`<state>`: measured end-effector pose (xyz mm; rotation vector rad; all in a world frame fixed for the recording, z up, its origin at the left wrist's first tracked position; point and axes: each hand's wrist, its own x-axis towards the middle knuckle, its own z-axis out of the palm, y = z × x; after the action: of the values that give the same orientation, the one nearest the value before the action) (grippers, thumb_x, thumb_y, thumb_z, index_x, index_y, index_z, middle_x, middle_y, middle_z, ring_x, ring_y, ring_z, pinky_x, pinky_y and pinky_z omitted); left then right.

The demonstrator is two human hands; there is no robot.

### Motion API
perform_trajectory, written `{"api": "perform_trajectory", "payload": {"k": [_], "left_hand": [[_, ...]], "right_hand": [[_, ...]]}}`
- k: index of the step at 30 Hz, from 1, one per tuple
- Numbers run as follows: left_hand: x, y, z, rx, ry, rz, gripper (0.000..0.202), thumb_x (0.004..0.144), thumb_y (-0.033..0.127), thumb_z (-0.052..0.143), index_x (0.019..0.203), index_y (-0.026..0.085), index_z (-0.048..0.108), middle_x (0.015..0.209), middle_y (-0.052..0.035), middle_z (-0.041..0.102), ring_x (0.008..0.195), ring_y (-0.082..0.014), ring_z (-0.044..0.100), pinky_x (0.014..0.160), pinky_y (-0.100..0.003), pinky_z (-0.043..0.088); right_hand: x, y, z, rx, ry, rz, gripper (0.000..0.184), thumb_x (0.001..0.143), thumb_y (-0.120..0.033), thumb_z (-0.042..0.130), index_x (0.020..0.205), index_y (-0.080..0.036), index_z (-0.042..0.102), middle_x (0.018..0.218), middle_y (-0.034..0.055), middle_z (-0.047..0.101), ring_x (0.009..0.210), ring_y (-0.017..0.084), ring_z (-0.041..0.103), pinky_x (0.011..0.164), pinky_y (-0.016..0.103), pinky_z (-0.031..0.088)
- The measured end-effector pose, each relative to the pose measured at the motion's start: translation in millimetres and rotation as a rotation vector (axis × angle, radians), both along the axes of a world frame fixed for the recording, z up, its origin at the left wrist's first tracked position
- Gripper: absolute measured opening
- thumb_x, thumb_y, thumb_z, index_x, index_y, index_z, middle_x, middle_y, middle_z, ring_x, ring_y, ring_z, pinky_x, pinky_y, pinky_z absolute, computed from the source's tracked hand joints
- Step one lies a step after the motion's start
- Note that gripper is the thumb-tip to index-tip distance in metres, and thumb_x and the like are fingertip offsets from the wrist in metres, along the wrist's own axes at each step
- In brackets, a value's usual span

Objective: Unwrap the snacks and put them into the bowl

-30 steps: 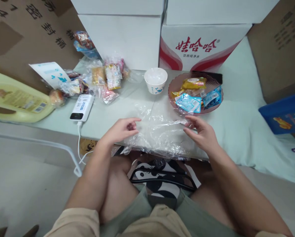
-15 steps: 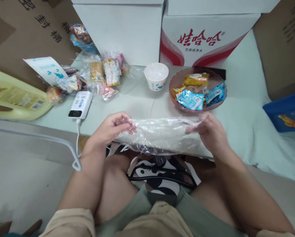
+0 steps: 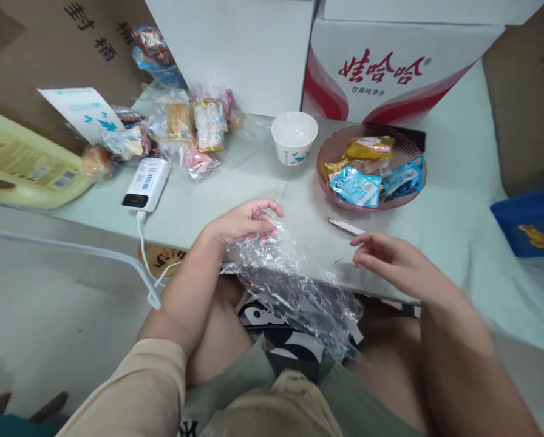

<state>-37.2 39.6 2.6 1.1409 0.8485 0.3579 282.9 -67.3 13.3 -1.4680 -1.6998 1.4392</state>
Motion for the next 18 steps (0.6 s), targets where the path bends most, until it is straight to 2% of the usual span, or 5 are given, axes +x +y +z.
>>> {"api": "perform_trajectory", "payload": {"k": [4, 7, 13, 16, 18], "left_hand": [[26.5, 9.3, -5.0, -0.077, -0.093, -0.140, 0.049, 0.069, 0.035, 0.082, 0.109, 0.018, 0.057, 0.072, -0.0034, 0.072, 0.047, -0.0108, 0.060, 0.038, -0.017, 0.027], [33.9, 15.2, -10.9, -0.095, -0.232, -0.111, 0.066, 0.065, 0.045, 0.084, 0.118, 0.016, 0.056, 0.073, -0.0049, 0.072, 0.055, -0.0137, 0.065, 0.044, -0.019, 0.036], [14.5, 18.8, -13.8, -0.186, -0.353, -0.193, 0.110, 0.046, 0.058, 0.087, 0.140, 0.019, 0.045, 0.100, -0.0175, 0.075, 0.076, -0.0271, 0.073, 0.056, -0.028, 0.048], [6.8, 16.1, -9.2, -0.189, -0.426, -0.078, 0.123, 0.041, 0.073, 0.081, 0.147, 0.028, 0.038, 0.118, -0.0189, 0.070, 0.082, -0.0306, 0.073, 0.054, -0.028, 0.047], [7.1, 15.6, -7.1, -0.156, -0.476, 0.087, 0.108, 0.053, 0.077, 0.071, 0.146, 0.031, 0.038, 0.118, -0.0144, 0.070, 0.077, -0.0264, 0.073, 0.052, -0.026, 0.046]], "right_hand": [[-47.0, 12.5, -14.7, -0.066, 0.245, 0.008, 0.057, 0.074, -0.039, 0.076, 0.123, -0.022, 0.054, 0.107, 0.0088, 0.069, 0.094, 0.021, 0.068, 0.080, 0.035, 0.056], [-74.1, 19.7, -18.4, -0.232, 0.316, 0.164, 0.024, 0.077, -0.033, 0.071, 0.093, -0.020, 0.059, 0.073, -0.0026, 0.062, 0.064, 0.013, 0.059, 0.060, 0.026, 0.051], [-76.9, 19.2, -10.2, -0.253, 0.488, 0.227, 0.023, 0.077, -0.034, 0.073, 0.076, -0.020, 0.055, 0.063, -0.0050, 0.059, 0.056, 0.010, 0.055, 0.055, 0.022, 0.045], [-70.4, 18.7, -10.4, -0.237, 0.540, 0.172, 0.029, 0.075, -0.038, 0.076, 0.075, -0.020, 0.054, 0.064, -0.0041, 0.060, 0.056, 0.011, 0.057, 0.055, 0.024, 0.047], [-69.7, 18.6, -12.3, -0.188, 0.536, 0.073, 0.030, 0.072, -0.039, 0.078, 0.074, -0.021, 0.054, 0.064, -0.0038, 0.060, 0.053, 0.011, 0.056, 0.053, 0.024, 0.046]]}}
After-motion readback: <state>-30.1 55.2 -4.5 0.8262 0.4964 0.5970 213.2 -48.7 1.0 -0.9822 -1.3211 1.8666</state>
